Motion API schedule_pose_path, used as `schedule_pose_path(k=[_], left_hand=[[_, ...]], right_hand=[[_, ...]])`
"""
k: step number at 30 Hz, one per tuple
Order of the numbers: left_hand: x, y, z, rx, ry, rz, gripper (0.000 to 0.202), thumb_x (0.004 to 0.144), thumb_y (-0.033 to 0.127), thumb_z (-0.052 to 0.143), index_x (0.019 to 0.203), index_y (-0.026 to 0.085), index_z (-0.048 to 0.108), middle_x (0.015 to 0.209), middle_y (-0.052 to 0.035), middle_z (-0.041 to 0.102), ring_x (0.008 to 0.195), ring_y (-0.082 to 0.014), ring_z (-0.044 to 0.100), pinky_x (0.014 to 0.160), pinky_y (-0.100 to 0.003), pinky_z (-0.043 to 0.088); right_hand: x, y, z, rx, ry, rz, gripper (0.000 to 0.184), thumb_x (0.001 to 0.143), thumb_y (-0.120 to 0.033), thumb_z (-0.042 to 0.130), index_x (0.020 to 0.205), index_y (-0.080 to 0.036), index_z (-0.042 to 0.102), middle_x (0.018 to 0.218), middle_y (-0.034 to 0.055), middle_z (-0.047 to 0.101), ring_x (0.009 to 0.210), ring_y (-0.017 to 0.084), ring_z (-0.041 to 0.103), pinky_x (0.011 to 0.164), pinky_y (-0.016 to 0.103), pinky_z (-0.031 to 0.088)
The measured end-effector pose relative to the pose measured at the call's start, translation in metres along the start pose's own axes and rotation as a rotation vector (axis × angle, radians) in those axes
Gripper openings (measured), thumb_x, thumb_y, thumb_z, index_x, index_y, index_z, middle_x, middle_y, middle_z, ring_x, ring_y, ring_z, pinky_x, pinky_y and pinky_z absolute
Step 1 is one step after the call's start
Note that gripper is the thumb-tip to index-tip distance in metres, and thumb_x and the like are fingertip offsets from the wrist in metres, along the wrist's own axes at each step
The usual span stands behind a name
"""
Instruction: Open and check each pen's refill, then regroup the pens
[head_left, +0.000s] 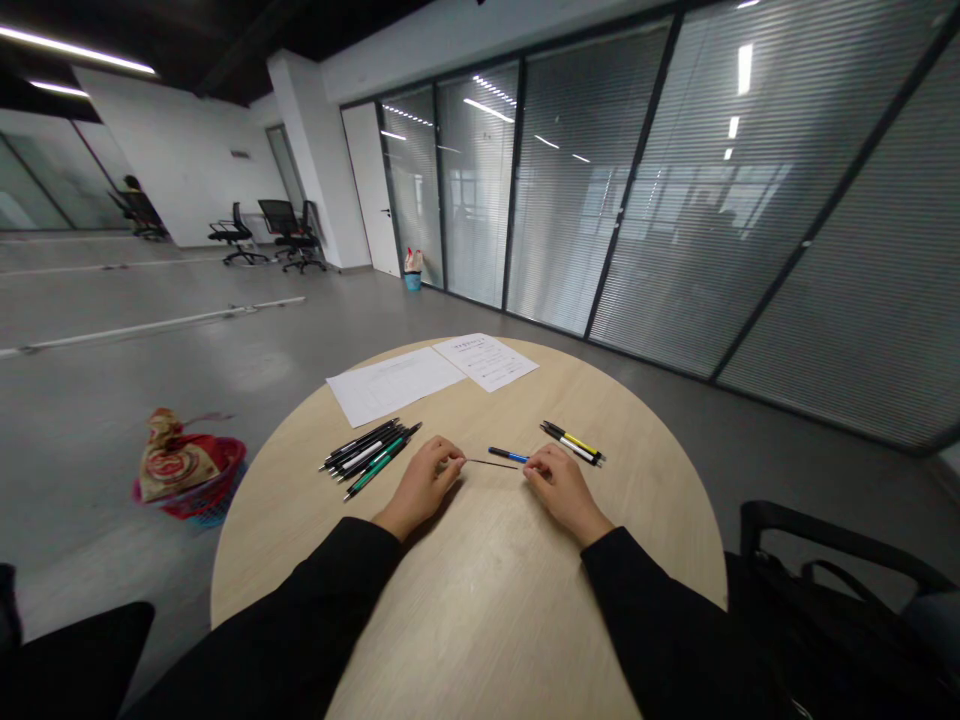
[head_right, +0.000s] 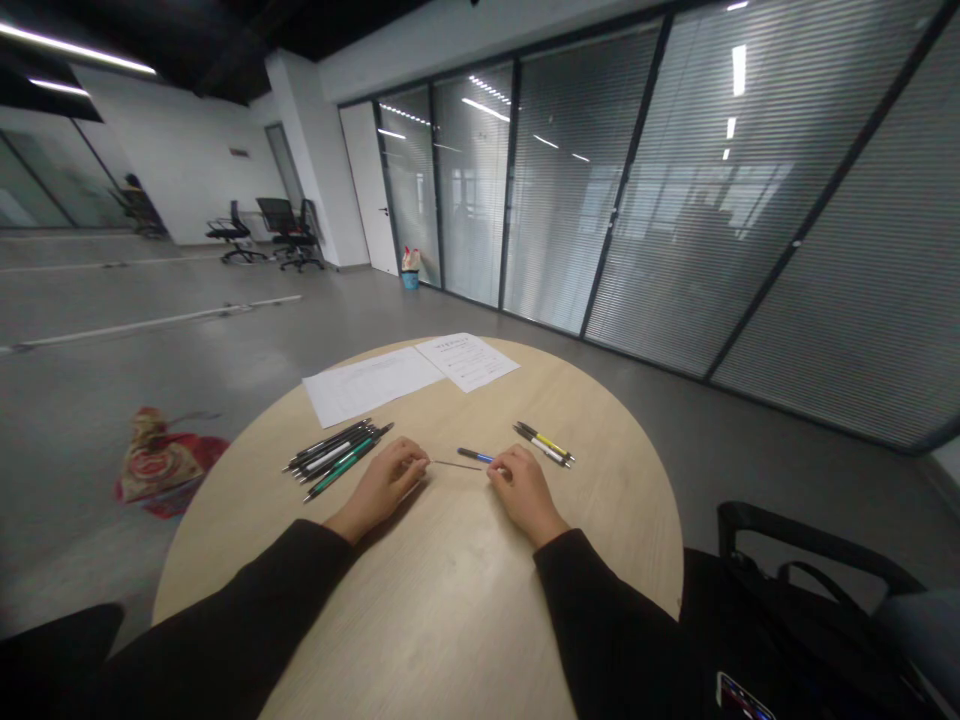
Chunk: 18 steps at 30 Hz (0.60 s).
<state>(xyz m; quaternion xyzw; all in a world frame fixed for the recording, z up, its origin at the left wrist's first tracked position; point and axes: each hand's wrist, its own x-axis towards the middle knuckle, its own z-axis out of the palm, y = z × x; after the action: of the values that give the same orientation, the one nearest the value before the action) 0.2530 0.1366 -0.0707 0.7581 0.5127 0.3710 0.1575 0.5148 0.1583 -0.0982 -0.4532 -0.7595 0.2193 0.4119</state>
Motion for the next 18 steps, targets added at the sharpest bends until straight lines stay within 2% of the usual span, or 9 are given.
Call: schedule_pose_path(k=[7, 11, 18], left_hand=[[0.0, -0.016, 0.003, 0.214, 0.129, -0.111, 0.016, 0.089, 0.028, 0.051, 0.081, 0.019, 0.062, 0.087, -0.0061, 0.061, 0.081, -0.0213, 0.057, 0.077, -0.035, 0.046], [-0.001, -0.02, 0.002, 0.331, 0.094, -0.126, 0.014, 0.087, 0.028, 0.054, 0.08, 0.02, 0.063, 0.087, -0.0069, 0.061, 0.086, -0.0237, 0.058, 0.078, -0.036, 0.045], [-0.001, -0.013, 0.0, 0.481, 0.008, -0.19, 0.009, 0.084, 0.025, 0.059, 0.079, 0.02, 0.064, 0.09, -0.0083, 0.062, 0.089, -0.0266, 0.058, 0.076, -0.036, 0.043]], right_hand=[[0.0, 0.004, -0.003, -0.139, 0.033, 0.025, 0.011, 0.084, -0.017, 0.059, 0.077, -0.018, 0.067, 0.084, 0.0054, 0.061, 0.085, 0.021, 0.055, 0.08, 0.034, 0.043], [-0.001, 0.006, -0.002, -0.183, 0.008, 0.02, 0.009, 0.084, -0.017, 0.061, 0.077, -0.019, 0.066, 0.086, 0.0058, 0.061, 0.087, 0.022, 0.055, 0.082, 0.035, 0.043], [-0.001, 0.009, 0.001, -0.227, 0.004, 0.014, 0.01, 0.08, -0.014, 0.062, 0.073, -0.019, 0.065, 0.086, 0.0057, 0.061, 0.09, 0.022, 0.054, 0.085, 0.034, 0.043]])
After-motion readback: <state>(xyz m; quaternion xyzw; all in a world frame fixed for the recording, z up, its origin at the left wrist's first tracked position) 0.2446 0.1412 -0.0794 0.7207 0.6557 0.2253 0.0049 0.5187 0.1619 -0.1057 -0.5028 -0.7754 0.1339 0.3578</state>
